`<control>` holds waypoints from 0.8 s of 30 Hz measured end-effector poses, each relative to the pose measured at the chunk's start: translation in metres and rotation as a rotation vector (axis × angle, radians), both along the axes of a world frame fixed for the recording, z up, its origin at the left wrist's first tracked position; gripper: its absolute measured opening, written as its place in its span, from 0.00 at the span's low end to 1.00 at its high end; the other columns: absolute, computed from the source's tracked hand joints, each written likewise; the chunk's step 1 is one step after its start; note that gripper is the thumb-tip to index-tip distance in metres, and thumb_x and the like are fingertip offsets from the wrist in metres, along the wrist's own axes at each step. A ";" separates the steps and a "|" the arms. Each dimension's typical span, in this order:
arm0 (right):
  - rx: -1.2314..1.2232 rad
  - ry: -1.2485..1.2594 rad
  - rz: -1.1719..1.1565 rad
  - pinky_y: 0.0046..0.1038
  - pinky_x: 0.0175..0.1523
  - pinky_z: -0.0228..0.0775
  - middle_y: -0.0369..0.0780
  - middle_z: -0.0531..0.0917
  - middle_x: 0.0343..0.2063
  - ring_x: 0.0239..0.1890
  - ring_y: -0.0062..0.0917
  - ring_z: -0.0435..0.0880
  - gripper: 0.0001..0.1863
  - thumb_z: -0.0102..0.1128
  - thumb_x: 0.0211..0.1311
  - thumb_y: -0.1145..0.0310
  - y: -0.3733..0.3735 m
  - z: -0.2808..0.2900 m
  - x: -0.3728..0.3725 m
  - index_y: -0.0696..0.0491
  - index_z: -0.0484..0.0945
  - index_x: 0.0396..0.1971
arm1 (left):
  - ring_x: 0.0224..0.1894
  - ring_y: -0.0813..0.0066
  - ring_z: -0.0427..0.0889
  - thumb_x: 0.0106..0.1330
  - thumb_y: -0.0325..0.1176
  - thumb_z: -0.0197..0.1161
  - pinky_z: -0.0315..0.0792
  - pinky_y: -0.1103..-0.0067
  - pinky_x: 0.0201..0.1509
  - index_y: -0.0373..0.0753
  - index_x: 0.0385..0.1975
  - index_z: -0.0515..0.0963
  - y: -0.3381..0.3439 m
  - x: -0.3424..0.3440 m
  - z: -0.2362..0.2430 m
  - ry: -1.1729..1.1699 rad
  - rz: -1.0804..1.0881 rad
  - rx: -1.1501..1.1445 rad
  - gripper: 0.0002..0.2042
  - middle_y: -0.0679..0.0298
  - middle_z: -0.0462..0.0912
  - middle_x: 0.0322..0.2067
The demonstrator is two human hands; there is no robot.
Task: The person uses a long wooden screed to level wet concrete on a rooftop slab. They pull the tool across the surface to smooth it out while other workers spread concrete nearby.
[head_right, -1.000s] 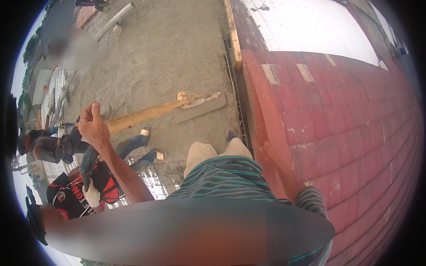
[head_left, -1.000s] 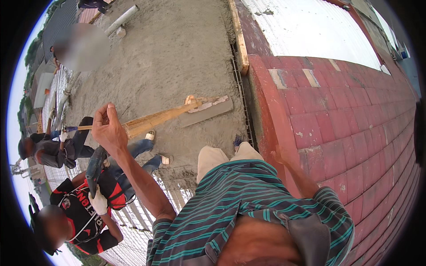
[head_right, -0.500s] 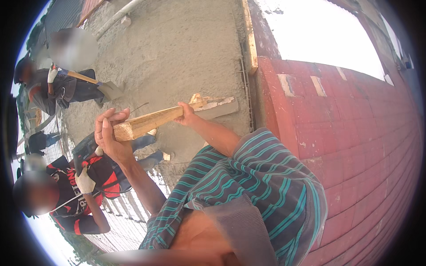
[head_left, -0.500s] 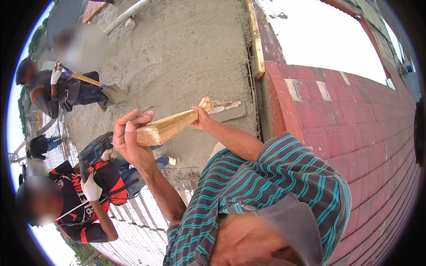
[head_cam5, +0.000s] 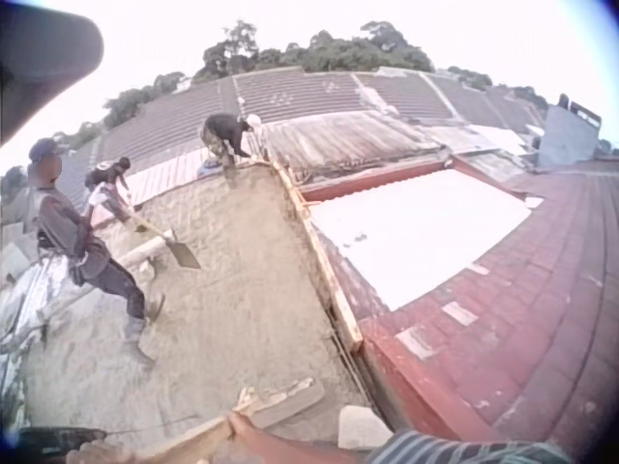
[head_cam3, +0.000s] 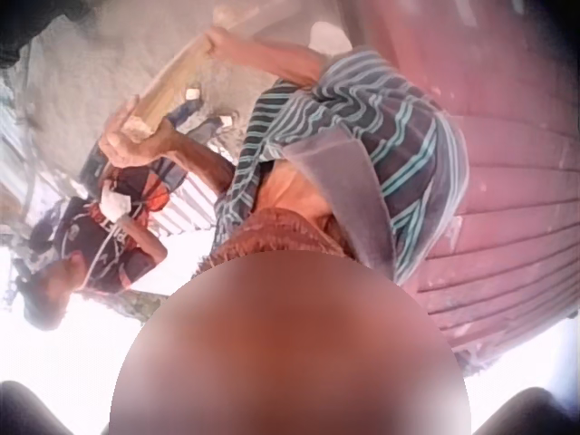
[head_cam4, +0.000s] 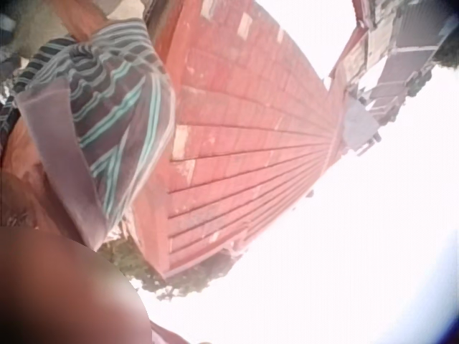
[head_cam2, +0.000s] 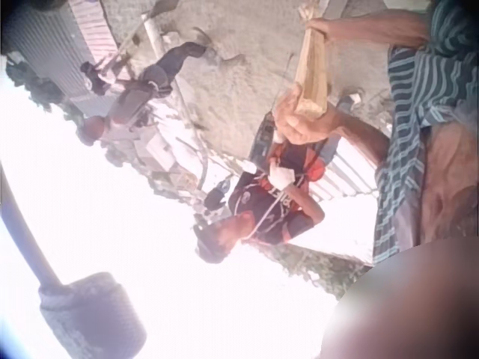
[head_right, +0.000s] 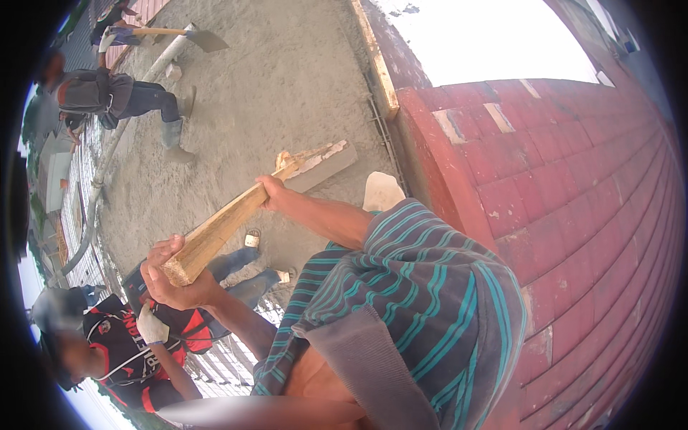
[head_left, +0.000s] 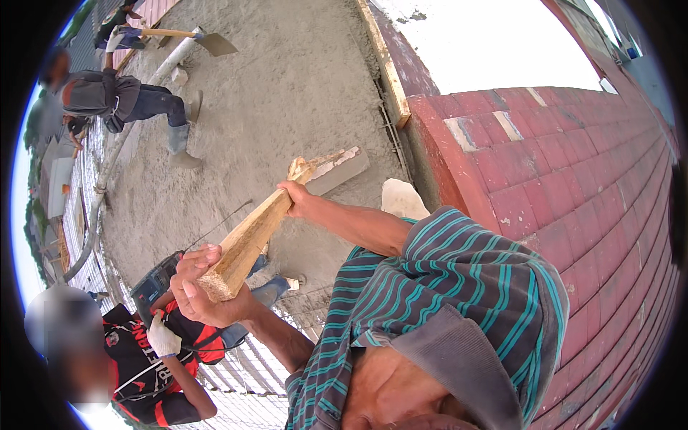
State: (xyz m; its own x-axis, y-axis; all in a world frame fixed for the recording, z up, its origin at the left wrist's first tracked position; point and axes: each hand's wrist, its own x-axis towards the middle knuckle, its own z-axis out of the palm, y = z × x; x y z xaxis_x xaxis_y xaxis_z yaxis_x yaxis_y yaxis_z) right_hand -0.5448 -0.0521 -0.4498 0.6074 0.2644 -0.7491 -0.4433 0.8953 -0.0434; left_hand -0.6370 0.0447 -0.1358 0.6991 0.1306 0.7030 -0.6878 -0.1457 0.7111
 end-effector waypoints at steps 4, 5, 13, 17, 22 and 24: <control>-0.173 -0.312 0.325 0.46 0.55 0.77 0.51 0.72 0.51 0.50 0.41 0.81 0.38 0.51 0.69 0.43 -0.044 0.004 0.025 0.60 0.58 0.64 | 0.27 0.64 0.79 0.70 0.33 0.45 0.76 0.67 0.39 0.32 0.25 0.71 -0.005 0.027 -0.027 0.037 -0.087 -0.029 0.14 0.53 0.78 0.22; -0.266 -0.333 0.401 0.46 0.55 0.77 0.52 0.71 0.51 0.50 0.42 0.82 0.39 0.50 0.70 0.42 -0.056 0.003 0.032 0.61 0.57 0.64 | 0.27 0.65 0.79 0.70 0.32 0.46 0.76 0.66 0.40 0.32 0.24 0.71 -0.003 0.037 -0.035 0.077 -0.104 -0.069 0.14 0.53 0.78 0.21; -0.277 -0.186 0.726 0.46 0.53 0.78 0.56 0.71 0.56 0.50 0.44 0.81 0.38 0.51 0.71 0.49 -0.130 -0.054 0.005 0.60 0.55 0.69 | 0.28 0.68 0.78 0.69 0.34 0.51 0.72 0.65 0.46 0.37 0.23 0.71 0.045 0.118 -0.072 0.184 -0.166 -0.129 0.13 0.58 0.78 0.21; -0.370 -0.160 1.057 0.50 0.54 0.79 0.64 0.70 0.59 0.55 0.53 0.79 0.37 0.53 0.71 0.53 -0.142 -0.091 -0.030 0.60 0.54 0.70 | 0.34 0.71 0.76 0.70 0.41 0.50 0.69 0.64 0.54 0.37 0.35 0.73 0.062 0.133 -0.072 0.157 -0.078 -0.185 0.12 0.62 0.74 0.26; -0.487 -0.207 1.294 0.45 0.47 0.82 0.60 0.78 0.49 0.47 0.47 0.84 0.34 0.56 0.68 0.54 -0.194 -0.104 -0.016 0.59 0.62 0.66 | 0.39 0.74 0.73 0.72 0.40 0.49 0.66 0.66 0.59 0.33 0.50 0.72 0.066 0.129 -0.081 0.176 -0.062 -0.289 0.16 0.64 0.71 0.30; -0.529 -0.297 1.295 0.43 0.43 0.82 0.58 0.80 0.47 0.43 0.45 0.85 0.31 0.58 0.66 0.53 -0.228 -0.105 0.007 0.56 0.68 0.63 | 0.42 0.73 0.73 0.73 0.40 0.49 0.65 0.66 0.60 0.34 0.51 0.71 0.066 0.122 -0.086 0.169 -0.026 -0.344 0.17 0.64 0.72 0.31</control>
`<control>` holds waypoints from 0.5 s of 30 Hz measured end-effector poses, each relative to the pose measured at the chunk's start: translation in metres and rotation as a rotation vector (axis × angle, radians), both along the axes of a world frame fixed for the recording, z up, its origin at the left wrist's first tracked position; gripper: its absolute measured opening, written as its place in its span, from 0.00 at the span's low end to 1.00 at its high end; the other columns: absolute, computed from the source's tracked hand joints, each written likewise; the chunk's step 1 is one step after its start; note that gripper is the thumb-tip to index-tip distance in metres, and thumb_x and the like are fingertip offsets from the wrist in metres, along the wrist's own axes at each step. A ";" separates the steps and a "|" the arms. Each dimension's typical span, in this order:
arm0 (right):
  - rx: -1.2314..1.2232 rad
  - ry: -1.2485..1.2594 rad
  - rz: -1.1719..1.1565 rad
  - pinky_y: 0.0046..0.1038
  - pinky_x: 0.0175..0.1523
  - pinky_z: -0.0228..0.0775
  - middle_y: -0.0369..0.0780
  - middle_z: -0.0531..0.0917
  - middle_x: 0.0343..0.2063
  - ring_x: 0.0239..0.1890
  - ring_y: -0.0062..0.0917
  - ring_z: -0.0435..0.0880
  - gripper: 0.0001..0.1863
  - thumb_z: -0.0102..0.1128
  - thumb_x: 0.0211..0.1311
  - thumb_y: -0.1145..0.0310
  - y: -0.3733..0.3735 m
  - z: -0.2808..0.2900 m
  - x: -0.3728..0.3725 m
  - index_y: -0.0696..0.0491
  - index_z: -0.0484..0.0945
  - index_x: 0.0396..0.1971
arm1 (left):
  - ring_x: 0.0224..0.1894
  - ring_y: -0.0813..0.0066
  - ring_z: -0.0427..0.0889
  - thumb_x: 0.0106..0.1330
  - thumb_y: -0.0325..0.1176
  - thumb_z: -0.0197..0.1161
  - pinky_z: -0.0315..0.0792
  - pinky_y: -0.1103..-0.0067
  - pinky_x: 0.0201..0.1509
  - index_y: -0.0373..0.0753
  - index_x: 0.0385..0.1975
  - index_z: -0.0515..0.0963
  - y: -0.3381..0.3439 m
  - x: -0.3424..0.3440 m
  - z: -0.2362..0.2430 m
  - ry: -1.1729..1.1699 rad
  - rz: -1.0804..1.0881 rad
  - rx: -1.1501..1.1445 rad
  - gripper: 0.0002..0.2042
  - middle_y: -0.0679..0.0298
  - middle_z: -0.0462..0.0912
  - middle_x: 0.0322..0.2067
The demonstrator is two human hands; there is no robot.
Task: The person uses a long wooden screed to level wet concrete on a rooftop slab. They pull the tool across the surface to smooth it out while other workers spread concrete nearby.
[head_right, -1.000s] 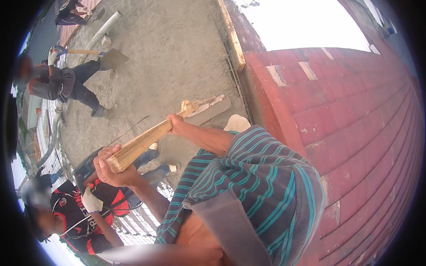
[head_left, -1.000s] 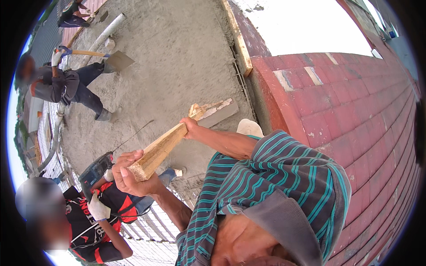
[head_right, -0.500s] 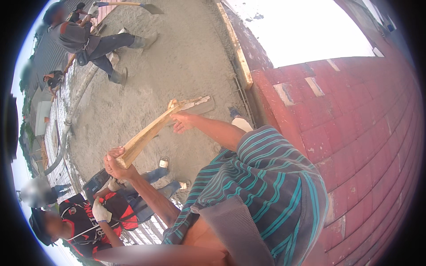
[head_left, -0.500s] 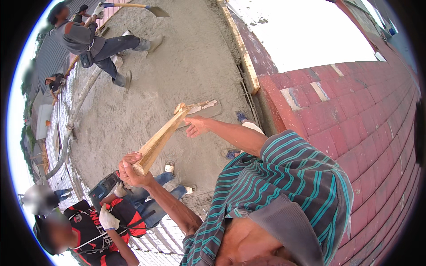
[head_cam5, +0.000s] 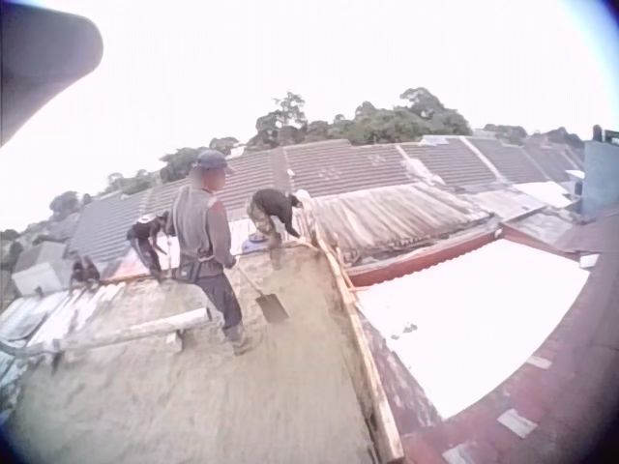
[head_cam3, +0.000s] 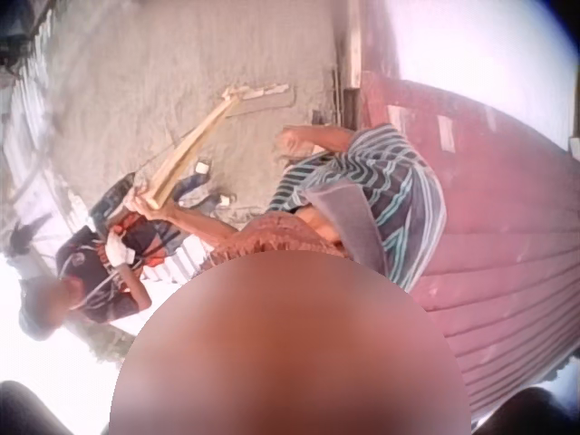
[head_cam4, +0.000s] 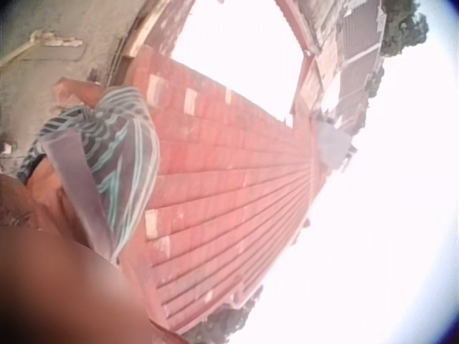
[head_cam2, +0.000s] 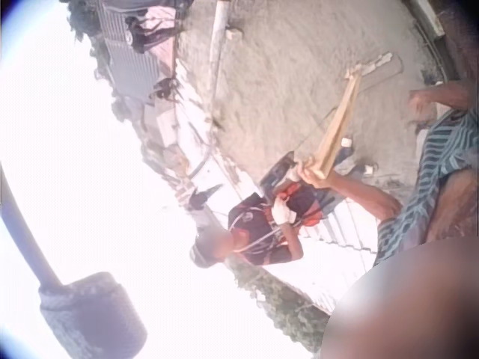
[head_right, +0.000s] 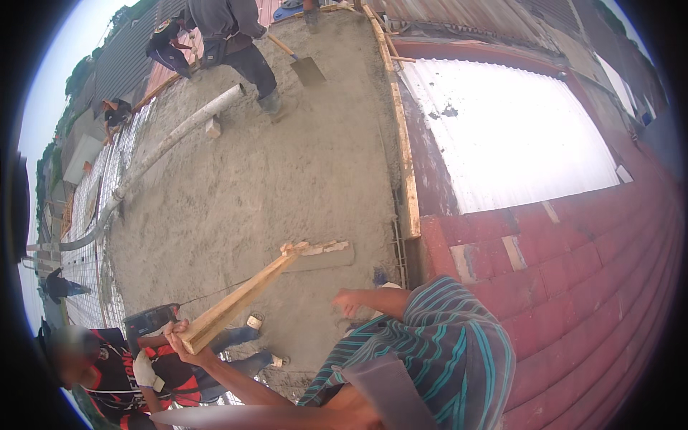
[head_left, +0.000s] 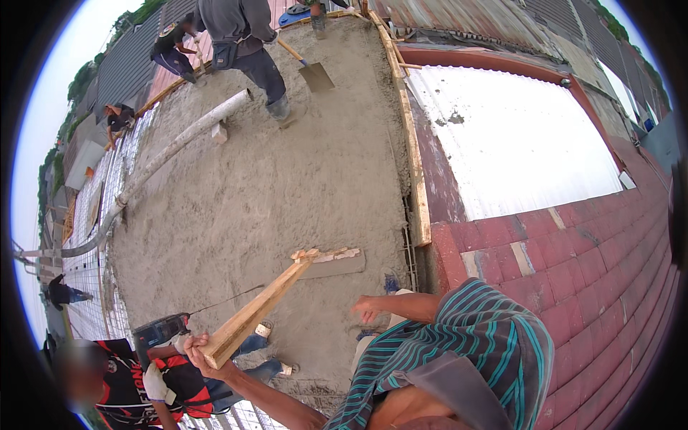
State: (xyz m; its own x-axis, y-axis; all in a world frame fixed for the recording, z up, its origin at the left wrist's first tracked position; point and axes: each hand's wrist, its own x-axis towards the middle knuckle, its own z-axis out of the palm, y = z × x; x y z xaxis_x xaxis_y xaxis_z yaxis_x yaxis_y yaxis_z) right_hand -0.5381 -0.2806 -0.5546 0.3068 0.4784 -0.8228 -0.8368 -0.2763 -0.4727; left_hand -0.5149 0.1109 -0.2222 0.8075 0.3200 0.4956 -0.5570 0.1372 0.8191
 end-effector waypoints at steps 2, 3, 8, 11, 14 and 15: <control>-0.080 -0.109 0.053 0.42 0.45 0.82 0.58 0.80 0.47 0.45 0.45 0.85 0.29 0.61 0.64 0.57 -0.027 -0.004 0.020 0.59 0.71 0.60 | 0.44 0.72 0.74 0.73 0.41 0.49 0.65 0.66 0.61 0.34 0.52 0.71 0.000 -0.009 -0.005 0.004 0.019 -0.026 0.17 0.64 0.73 0.33; -0.144 -0.184 0.095 0.43 0.49 0.81 0.59 0.79 0.49 0.49 0.46 0.84 0.30 0.64 0.62 0.61 -0.041 -0.008 0.030 0.64 0.71 0.58 | 0.44 0.71 0.74 0.72 0.42 0.50 0.65 0.65 0.61 0.34 0.51 0.71 0.000 -0.013 -0.007 0.019 0.051 -0.001 0.18 0.63 0.73 0.33; -0.679 -1.005 0.823 0.40 0.41 0.80 0.51 0.85 0.36 0.38 0.43 0.86 0.15 0.61 0.56 0.60 -0.102 -0.042 0.040 0.56 0.85 0.36 | 0.48 0.66 0.76 0.71 0.43 0.52 0.67 0.64 0.62 0.33 0.49 0.72 0.007 -0.033 -0.016 -0.010 -0.006 -0.042 0.19 0.60 0.76 0.35; -0.803 -1.188 1.022 0.42 0.38 0.80 0.50 0.87 0.33 0.33 0.43 0.87 0.13 0.57 0.58 0.62 -0.125 -0.053 0.019 0.54 0.87 0.28 | 0.47 0.66 0.77 0.71 0.40 0.53 0.67 0.65 0.62 0.32 0.47 0.73 0.012 -0.039 -0.018 0.060 0.029 -0.053 0.16 0.60 0.78 0.34; -0.735 -0.501 0.254 0.42 0.28 0.78 0.54 0.83 0.21 0.21 0.42 0.84 0.18 0.51 0.62 0.69 -0.119 -0.049 -0.027 0.68 0.81 0.22 | 0.46 0.66 0.80 0.72 0.35 0.56 0.69 0.65 0.62 0.31 0.44 0.76 0.014 -0.047 -0.022 0.116 0.036 -0.138 0.12 0.58 0.81 0.34; -0.738 -0.488 0.228 0.43 0.30 0.79 0.54 0.84 0.23 0.23 0.43 0.85 0.17 0.53 0.62 0.67 -0.109 -0.044 -0.047 0.65 0.82 0.23 | 0.45 0.66 0.80 0.72 0.34 0.56 0.70 0.66 0.61 0.31 0.43 0.77 0.014 -0.051 -0.024 0.146 0.074 -0.136 0.11 0.57 0.82 0.35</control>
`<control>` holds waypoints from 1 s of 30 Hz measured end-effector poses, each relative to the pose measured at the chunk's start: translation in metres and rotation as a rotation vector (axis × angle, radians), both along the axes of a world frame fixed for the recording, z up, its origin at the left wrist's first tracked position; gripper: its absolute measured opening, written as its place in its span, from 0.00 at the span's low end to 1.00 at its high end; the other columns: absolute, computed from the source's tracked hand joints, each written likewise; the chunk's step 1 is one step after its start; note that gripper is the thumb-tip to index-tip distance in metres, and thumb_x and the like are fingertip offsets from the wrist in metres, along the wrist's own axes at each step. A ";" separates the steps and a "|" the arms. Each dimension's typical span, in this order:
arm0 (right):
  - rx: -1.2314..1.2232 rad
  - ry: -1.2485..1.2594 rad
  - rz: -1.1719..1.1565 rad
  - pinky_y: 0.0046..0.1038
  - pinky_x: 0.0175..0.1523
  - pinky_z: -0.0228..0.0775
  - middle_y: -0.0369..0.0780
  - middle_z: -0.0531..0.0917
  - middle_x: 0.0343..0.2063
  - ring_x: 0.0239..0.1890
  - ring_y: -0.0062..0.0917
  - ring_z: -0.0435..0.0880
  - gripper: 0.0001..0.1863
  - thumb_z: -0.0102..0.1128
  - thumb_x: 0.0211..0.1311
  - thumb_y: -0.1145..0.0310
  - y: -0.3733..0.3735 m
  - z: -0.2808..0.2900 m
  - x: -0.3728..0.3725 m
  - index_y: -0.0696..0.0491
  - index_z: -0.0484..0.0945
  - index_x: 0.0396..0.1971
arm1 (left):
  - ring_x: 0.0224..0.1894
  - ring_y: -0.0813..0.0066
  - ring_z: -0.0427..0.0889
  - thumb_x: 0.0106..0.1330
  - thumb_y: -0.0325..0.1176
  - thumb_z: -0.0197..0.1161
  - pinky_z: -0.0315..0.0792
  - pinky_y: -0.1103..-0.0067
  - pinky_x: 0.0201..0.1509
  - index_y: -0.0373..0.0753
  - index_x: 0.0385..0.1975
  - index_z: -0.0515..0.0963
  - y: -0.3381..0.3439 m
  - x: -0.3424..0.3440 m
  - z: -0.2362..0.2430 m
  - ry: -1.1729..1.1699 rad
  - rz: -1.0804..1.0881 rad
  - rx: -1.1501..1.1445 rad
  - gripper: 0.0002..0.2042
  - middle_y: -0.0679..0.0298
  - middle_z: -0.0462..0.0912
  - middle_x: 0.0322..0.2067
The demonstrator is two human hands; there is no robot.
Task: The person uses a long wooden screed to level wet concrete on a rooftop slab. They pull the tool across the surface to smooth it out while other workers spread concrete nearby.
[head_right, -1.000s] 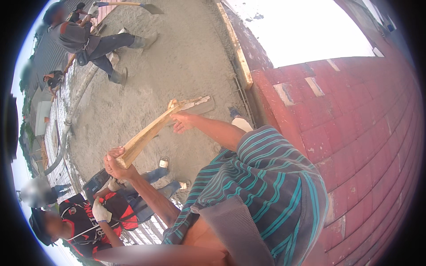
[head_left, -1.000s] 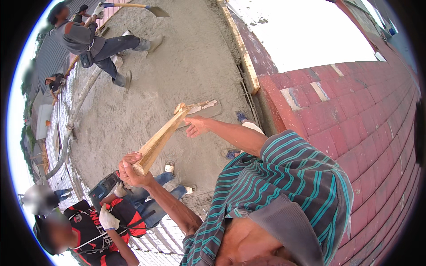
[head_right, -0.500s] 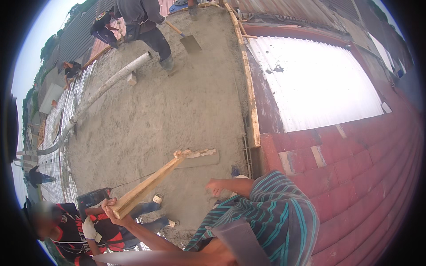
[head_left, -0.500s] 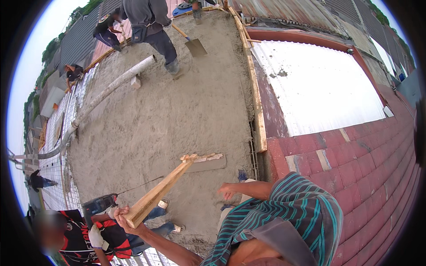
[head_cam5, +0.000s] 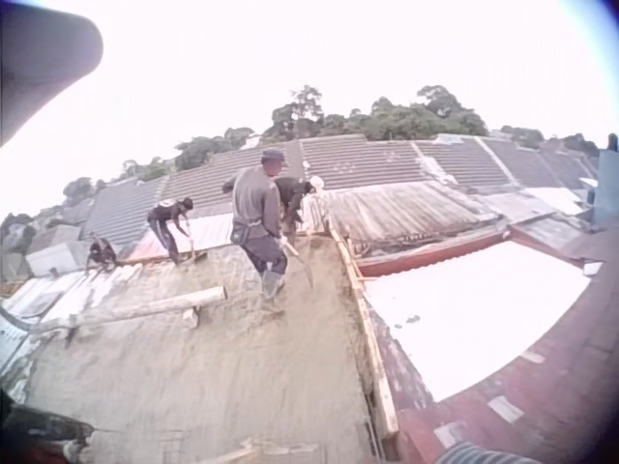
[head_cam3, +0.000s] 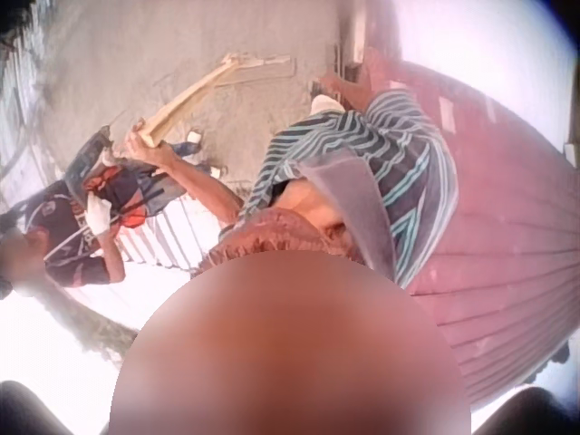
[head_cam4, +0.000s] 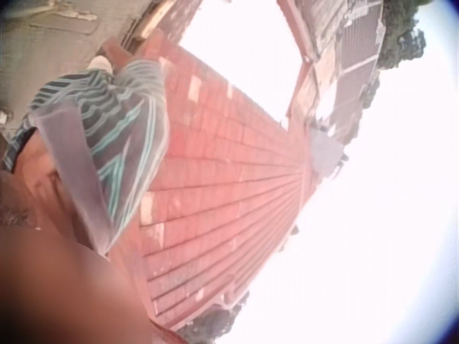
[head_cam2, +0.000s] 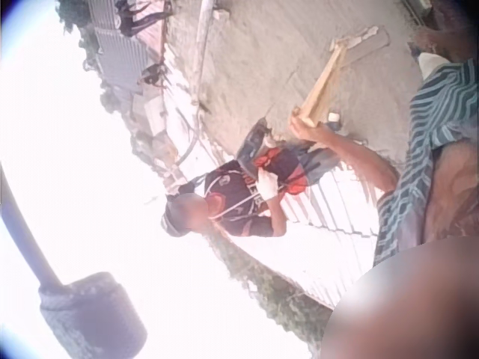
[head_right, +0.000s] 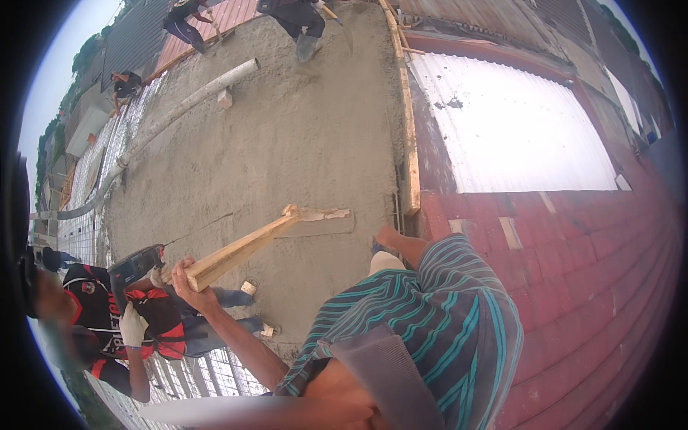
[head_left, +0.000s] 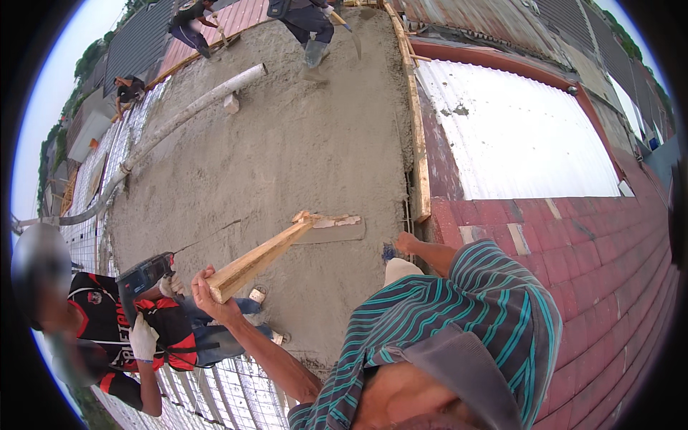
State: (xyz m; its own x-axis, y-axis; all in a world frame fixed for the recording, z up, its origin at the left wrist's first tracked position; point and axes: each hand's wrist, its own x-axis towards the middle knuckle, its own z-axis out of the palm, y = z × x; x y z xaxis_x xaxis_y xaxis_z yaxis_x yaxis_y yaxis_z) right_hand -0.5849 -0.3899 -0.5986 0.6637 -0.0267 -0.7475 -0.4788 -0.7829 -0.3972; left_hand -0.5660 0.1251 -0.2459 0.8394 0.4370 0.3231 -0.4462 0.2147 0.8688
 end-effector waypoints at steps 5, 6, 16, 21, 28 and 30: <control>-0.183 -0.229 0.093 0.45 0.44 0.79 0.55 0.86 0.33 0.39 0.44 0.88 0.16 0.55 0.59 0.65 0.073 0.031 -0.101 0.63 0.85 0.33 | 0.43 0.68 0.82 0.71 0.30 0.58 0.75 0.71 0.54 0.31 0.41 0.78 0.002 -0.043 -0.007 0.107 0.085 -0.056 0.08 0.55 0.84 0.39; -0.228 -0.282 0.206 0.45 0.45 0.79 0.56 0.85 0.34 0.41 0.44 0.87 0.16 0.55 0.59 0.65 0.081 0.037 -0.107 0.64 0.84 0.34 | 0.43 0.69 0.82 0.70 0.29 0.58 0.75 0.72 0.53 0.31 0.41 0.78 0.002 -0.051 -0.007 0.118 0.107 -0.050 0.08 0.55 0.84 0.39; -0.037 -0.249 0.380 0.51 0.47 0.74 0.58 0.84 0.37 0.39 0.52 0.84 0.19 0.53 0.66 0.62 0.112 0.045 -0.091 0.65 0.81 0.40 | 0.43 0.71 0.80 0.66 0.22 0.54 0.74 0.76 0.52 0.29 0.43 0.78 0.002 -0.070 -0.003 0.150 0.275 0.168 0.10 0.58 0.82 0.39; 0.014 -0.205 0.254 0.51 0.44 0.73 0.59 0.84 0.37 0.40 0.53 0.84 0.20 0.57 0.61 0.61 0.114 0.024 -0.090 0.65 0.83 0.38 | 0.42 0.73 0.80 0.65 0.21 0.53 0.72 0.78 0.52 0.28 0.42 0.78 -0.007 -0.066 0.006 0.166 0.345 0.228 0.10 0.59 0.81 0.39; 0.040 -0.285 0.216 0.48 0.42 0.74 0.61 0.83 0.37 0.39 0.54 0.83 0.20 0.60 0.58 0.60 0.106 0.008 -0.054 0.65 0.83 0.36 | 0.41 0.75 0.78 0.66 0.22 0.54 0.71 0.79 0.50 0.29 0.42 0.78 -0.015 -0.060 0.017 0.184 0.388 0.312 0.09 0.60 0.81 0.38; 0.027 -0.247 0.406 0.48 0.41 0.74 0.61 0.83 0.37 0.38 0.53 0.84 0.20 0.61 0.57 0.60 0.107 0.003 -0.048 0.65 0.83 0.36 | 0.40 0.75 0.78 0.66 0.23 0.55 0.71 0.79 0.50 0.29 0.42 0.78 -0.014 -0.061 0.016 0.197 0.366 0.297 0.09 0.61 0.81 0.37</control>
State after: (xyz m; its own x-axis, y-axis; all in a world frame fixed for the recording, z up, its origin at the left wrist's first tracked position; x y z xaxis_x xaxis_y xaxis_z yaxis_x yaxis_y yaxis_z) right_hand -0.6325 -0.2831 -0.5955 0.7747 0.2886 -0.5626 -0.0251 -0.8750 -0.4834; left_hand -0.6271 0.1112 -0.2298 0.7063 0.6270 0.3286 -0.2672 -0.1938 0.9440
